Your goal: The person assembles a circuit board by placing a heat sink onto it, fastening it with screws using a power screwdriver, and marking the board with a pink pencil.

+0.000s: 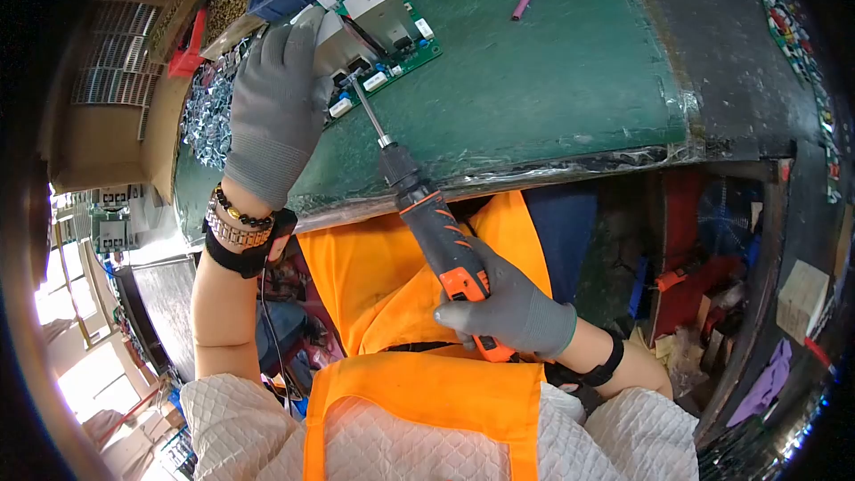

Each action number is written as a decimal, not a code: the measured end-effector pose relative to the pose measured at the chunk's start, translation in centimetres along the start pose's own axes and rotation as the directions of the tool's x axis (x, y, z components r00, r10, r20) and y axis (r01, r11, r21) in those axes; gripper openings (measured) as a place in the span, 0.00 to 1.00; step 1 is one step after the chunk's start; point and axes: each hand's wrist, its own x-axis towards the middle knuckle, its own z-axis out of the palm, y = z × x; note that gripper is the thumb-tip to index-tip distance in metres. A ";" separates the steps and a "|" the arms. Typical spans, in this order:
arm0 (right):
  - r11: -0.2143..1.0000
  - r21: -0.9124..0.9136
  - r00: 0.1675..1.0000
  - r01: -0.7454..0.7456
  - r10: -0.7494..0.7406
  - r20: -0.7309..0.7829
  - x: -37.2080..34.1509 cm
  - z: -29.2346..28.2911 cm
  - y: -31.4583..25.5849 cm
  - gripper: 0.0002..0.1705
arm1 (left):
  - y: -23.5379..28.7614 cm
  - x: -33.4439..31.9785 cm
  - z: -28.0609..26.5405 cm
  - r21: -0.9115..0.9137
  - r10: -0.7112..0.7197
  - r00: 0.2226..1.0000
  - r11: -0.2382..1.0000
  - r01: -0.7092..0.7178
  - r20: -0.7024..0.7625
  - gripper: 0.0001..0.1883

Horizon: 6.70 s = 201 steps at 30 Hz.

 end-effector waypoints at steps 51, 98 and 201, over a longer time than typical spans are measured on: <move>0.759 -0.633 0.979 0.150 -0.201 -0.009 -1.4 5.3 1.7 0.54 | -4.1 -9.4 -7.3 -0.855 -0.377 0.767 -0.214 0.473 0.519 0.11; 0.951 -0.280 0.985 0.130 -0.156 -0.074 1.1 2.0 2.3 0.43 | -1.6 -4.4 -1.0 -0.280 -0.129 0.992 0.952 0.127 0.014 0.44; 0.987 -0.078 0.991 0.137 -0.136 0.021 2.3 3.3 3.7 0.39 | -4.1 -4.0 -0.4 -0.342 0.039 0.999 0.939 -0.041 -0.012 0.38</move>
